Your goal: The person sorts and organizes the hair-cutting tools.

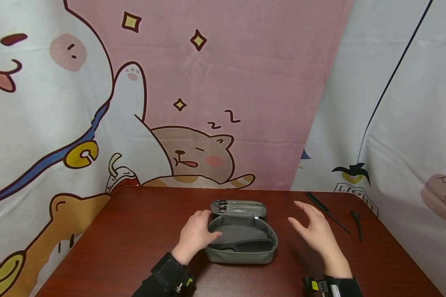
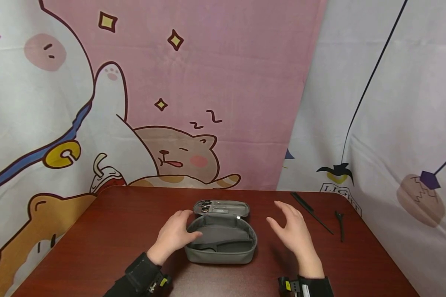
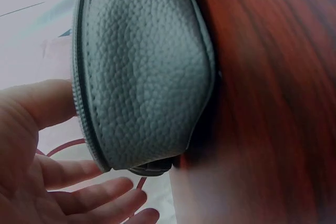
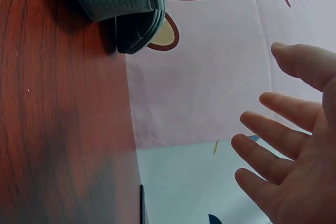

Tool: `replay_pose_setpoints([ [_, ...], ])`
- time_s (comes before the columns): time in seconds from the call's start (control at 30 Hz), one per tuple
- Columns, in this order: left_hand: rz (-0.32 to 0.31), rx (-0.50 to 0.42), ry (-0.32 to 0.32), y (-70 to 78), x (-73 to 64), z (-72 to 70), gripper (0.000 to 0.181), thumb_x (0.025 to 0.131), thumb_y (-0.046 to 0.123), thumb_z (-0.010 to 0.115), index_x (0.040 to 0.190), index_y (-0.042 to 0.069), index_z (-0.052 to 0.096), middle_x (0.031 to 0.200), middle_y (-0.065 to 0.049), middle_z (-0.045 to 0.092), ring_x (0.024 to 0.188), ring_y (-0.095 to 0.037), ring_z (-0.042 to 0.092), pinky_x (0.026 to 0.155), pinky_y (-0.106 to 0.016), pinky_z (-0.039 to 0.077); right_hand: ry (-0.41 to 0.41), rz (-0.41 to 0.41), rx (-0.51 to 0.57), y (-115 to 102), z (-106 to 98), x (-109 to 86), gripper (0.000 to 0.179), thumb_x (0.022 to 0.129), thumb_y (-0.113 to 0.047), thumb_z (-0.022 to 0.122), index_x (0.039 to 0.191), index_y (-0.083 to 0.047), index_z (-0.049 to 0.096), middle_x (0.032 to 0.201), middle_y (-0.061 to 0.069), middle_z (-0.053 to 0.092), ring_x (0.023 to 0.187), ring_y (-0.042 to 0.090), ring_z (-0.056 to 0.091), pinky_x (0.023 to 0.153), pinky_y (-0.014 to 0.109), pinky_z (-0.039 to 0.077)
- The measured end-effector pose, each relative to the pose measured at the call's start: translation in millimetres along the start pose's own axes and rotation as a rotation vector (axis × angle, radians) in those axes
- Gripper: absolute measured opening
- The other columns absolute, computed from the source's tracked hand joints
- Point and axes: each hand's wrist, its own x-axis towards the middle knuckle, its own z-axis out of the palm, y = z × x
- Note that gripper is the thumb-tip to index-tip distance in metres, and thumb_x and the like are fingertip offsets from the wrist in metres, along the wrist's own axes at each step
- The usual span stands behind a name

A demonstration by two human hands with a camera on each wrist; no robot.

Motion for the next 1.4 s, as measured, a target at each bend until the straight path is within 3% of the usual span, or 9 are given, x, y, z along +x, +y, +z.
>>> replay_pose_setpoints([
  [0.3, -0.030, -0.002, -0.035, -3.4, 2.1, -1.5, 0.055, 0.077, 0.028, 0.085, 0.117, -0.002, 0.064, 0.102, -0.013, 0.065, 0.087, -0.027, 0.063, 0.070, -0.043, 0.053, -0.033, 0.061, -0.012, 3, -5, -1.7, 0.057, 0.091, -0.020, 0.072, 0.138, 0.005, 0.050, 0.135, 0.029, 0.051, 0.124, 0.051, 0.043, 0.095, 0.067, 0.036],
  [0.57, -0.001, -0.001, -0.044, -7.8, 1.4, -0.4, 0.032, 0.080, 0.018, 0.080, 0.103, 0.001, 0.066, 0.082, -0.004, 0.059, 0.069, -0.018, 0.053, 0.059, -0.036, 0.046, -0.048, 0.094, -0.024, 11, -6, -3.9, 0.059, 0.092, -0.021, 0.072, 0.139, 0.004, 0.048, 0.136, 0.029, 0.049, 0.125, 0.050, 0.042, 0.097, 0.067, 0.036],
  [0.93, 0.004, -0.008, -0.052, -9.6, 1.1, -0.4, 0.010, 0.085, 0.011, 0.076, 0.086, 0.007, 0.067, 0.074, 0.001, 0.059, 0.062, -0.013, 0.051, 0.054, -0.031, 0.043, -0.090, 0.151, -0.055, 28, -17, -14.4, 0.063, 0.093, -0.025, 0.071, 0.140, 0.007, 0.045, 0.137, 0.033, 0.047, 0.124, 0.053, 0.042, 0.095, 0.070, 0.035],
  [1.17, 0.048, 0.011, -0.013, -10.5, 1.6, 0.3, 0.011, 0.084, 0.005, 0.076, 0.079, 0.010, 0.066, 0.071, 0.002, 0.059, 0.062, -0.013, 0.053, 0.056, -0.031, 0.045, -0.106, 0.166, -0.090, 42, -27, -15.0, 0.064, 0.093, -0.028, 0.071, 0.139, 0.009, 0.045, 0.135, 0.035, 0.047, 0.122, 0.053, 0.044, 0.093, 0.068, 0.037],
  [1.4, 0.061, 0.010, -0.014, -11.2, 4.8, 0.4, 0.010, 0.082, 0.003, 0.076, 0.078, 0.009, 0.068, 0.070, 0.002, 0.060, 0.062, -0.012, 0.053, 0.056, -0.030, 0.046, -0.106, 0.180, -0.136, 58, -36, -14.0, 0.065, 0.094, -0.030, 0.069, 0.138, 0.011, 0.044, 0.131, 0.037, 0.048, 0.118, 0.054, 0.046, 0.090, 0.068, 0.039],
])
